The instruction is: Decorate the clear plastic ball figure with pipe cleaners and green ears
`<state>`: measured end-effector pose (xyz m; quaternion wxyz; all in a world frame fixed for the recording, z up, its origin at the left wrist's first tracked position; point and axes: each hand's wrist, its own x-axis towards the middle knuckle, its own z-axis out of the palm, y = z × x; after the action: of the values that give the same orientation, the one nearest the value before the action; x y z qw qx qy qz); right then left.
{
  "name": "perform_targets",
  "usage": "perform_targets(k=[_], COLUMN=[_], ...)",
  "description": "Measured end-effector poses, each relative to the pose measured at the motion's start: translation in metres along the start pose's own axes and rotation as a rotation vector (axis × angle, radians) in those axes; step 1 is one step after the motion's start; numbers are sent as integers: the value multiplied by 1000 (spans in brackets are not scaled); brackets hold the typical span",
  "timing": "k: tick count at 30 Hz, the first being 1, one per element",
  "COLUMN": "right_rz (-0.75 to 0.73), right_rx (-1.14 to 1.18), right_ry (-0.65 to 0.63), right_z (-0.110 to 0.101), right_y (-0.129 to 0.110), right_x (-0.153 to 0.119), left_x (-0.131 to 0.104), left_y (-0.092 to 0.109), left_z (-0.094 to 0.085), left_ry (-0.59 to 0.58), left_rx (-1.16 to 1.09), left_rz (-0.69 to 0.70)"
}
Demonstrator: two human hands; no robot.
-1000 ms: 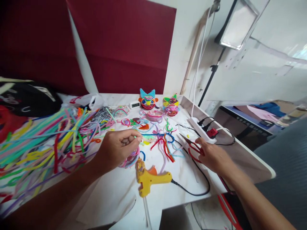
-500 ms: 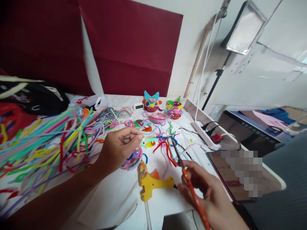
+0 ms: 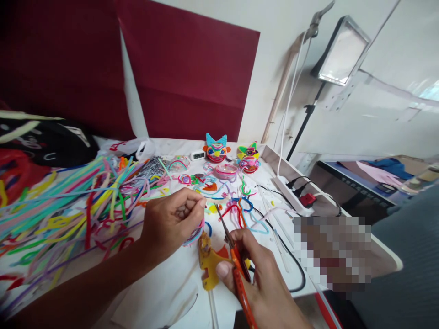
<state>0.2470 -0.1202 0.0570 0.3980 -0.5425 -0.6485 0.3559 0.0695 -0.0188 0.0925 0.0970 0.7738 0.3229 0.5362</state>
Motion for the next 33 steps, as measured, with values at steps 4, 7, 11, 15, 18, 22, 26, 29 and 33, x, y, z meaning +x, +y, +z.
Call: perform_targets(k=[4,7,11,15,18,22,26,29,33], right_rz=[-6,-7,27,41,39,42,79,105,63], right_rx=[100,141,246,328,354,384,349,298,200], right_ry=[0,24,22,28,18,49,82,92,109], right_z=[6,11,18,21,22,24,26,27,29], right_y=[-2,-4,-8,-10,-9,-9,-13,-15,-12], right_x=[7,11,16,18,19,19,20,21,24], left_x=[-2,-4,-5,-6,-6,-6,-6,-7,-9], left_y=[2,3,2,2,3,3,2,2,3], left_z=[0,0,1,2,2,3,4,4,6], left_ry=[-16,-13,-1,1,8,4,10,7,-5], left_rx=[49,76,96,107,119,126,135,134,107], left_rz=[34,52,87,105,114,110,116,110,85])
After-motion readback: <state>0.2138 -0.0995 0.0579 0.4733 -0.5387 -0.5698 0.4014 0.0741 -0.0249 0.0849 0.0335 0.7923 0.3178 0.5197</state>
